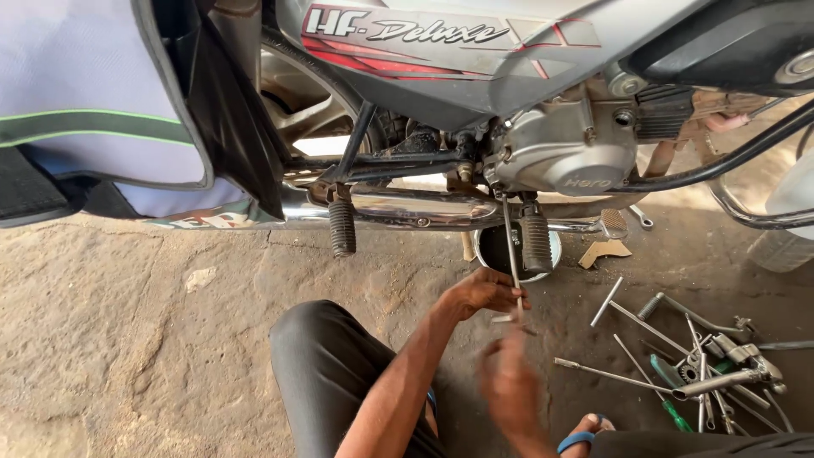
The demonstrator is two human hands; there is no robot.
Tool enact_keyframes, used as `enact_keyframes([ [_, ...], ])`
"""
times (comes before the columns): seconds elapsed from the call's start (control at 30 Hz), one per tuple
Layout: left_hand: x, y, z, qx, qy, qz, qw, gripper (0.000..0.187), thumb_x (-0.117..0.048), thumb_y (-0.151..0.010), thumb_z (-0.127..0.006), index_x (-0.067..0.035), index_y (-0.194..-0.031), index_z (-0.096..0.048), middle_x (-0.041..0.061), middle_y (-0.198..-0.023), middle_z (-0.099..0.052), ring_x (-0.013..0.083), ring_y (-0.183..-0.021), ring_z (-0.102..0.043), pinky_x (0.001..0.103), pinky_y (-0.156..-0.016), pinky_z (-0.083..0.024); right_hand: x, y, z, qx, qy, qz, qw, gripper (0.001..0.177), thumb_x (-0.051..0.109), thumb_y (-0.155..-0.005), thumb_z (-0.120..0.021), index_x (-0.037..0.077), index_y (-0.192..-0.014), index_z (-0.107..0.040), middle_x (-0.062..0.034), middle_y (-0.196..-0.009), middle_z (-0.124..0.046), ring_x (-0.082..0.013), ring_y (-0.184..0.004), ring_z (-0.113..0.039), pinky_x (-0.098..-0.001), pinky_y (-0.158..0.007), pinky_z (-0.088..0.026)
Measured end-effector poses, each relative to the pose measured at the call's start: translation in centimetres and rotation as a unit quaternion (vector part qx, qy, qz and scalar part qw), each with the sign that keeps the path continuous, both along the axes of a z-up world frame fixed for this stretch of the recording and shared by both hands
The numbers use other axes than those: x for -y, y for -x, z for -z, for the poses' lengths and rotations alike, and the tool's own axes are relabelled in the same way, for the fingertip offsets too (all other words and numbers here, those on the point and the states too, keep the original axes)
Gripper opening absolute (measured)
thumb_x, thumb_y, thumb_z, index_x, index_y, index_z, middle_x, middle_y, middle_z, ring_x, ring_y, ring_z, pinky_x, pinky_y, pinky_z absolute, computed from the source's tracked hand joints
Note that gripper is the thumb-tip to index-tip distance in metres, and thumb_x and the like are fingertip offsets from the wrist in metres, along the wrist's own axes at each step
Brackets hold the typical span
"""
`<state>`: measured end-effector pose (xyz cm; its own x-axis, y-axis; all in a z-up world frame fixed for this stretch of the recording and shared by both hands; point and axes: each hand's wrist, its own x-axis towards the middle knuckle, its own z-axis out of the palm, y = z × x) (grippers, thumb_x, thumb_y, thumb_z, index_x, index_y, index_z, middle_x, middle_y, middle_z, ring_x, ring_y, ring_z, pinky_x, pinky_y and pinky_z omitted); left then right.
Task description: Using a T-handle socket wrench to remove or tighten bolts on a motorcycle engine.
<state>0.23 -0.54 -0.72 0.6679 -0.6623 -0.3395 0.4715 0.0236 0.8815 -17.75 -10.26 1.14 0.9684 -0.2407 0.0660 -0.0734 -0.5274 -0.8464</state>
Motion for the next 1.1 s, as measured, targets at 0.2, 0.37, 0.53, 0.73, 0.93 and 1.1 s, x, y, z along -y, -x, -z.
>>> enact_keyframes([
  [0.2, 0.0, 0.3, -1.5, 0.009, -0.038, -0.017, 0.999, 0.034, -0.021, -0.096, -0.068, 0.001, -0.122, -0.068, 0.011, -0.109, -0.079, 0.0235, -0.108, -0.074, 0.045, -0.098, -0.059, 0.3, -0.2, -2.2, -0.157, 0.074, -0.218, 0.960, 0.032, 0.028, -0.091, -0.074, 0.010, -0.119, -0.073, -0.0080, -0.078, -0.074, -0.0132, -0.062, -0.067, -0.0303, -0.059, -0.051],
  [0.37, 0.3, 0.2, -1.4, 0.011, -0.007, -0.025, 1.000, 0.031, -0.020, -0.100, -0.066, 0.002, -0.121, -0.068, 0.012, -0.109, -0.078, 0.0244, -0.108, -0.074, 0.045, -0.098, -0.058, 2.9, 0.0, -1.3, -0.247, -0.263, -0.066, 0.930, 0.040, 0.018, -0.089, -0.066, 0.010, -0.128, -0.068, -0.0103, -0.084, -0.073, -0.0142, -0.061, -0.061, -0.0345, -0.053, -0.050],
  [0.53, 0.2, 0.4, -2.4, 0.001, 0.000, -0.034, 0.999, 0.029, -0.019, -0.101, -0.062, 0.001, -0.121, -0.067, 0.015, -0.108, -0.077, 0.0281, -0.105, -0.074, 0.046, -0.092, -0.061, 5.9, -0.5, 1.8, -0.190, -0.622, 0.119, 0.751, 0.040, 0.023, -0.095, -0.052, -0.001, -0.125, -0.061, -0.0078, -0.096, -0.070, -0.0145, -0.076, -0.057, -0.0299, -0.066, -0.049],
  [0.73, 0.1, 0.3, -1.8, -0.021, 0.034, -0.025, 0.999, 0.031, -0.020, -0.102, -0.062, 0.002, -0.124, -0.064, 0.015, -0.111, -0.077, 0.0275, -0.109, -0.074, 0.044, -0.098, -0.060, 4.2, -1.1, 1.6, -0.193, -0.761, 0.092, 0.612, 0.065, 0.055, -0.094, -0.060, -0.007, -0.110, -0.067, -0.0101, -0.087, -0.068, -0.0163, -0.071, -0.058, -0.0286, -0.060, -0.051],
  [0.93, 0.5, 0.4, -1.9, -0.014, -0.043, 0.007, 0.999, 0.031, -0.019, -0.098, -0.067, 0.002, -0.121, -0.067, 0.017, -0.110, -0.076, 0.0272, -0.101, -0.075, 0.042, -0.086, -0.062, 2.6, -3.3, 2.8, 0.075, -0.277, 0.103, 0.952, 0.021, 0.005, -0.094, -0.070, 0.002, -0.115, -0.068, -0.0091, -0.099, -0.064, -0.0189, -0.083, -0.061, -0.0313, -0.066, -0.051],
  [1.1, 0.5, 0.9, -0.5, -0.021, -0.034, 0.019, 0.999, 0.031, -0.018, -0.096, -0.071, 0.004, -0.118, -0.067, 0.020, -0.107, -0.076, 0.0279, -0.095, -0.075, 0.038, -0.079, -0.066, 1.9, -2.2, 0.2, 0.128, 0.189, 0.071, 0.971, 0.033, -0.006, -0.084, -0.065, 0.008, -0.113, -0.070, -0.0078, -0.102, -0.064, -0.0212, -0.087, -0.066, -0.0357, -0.068, -0.053],
])
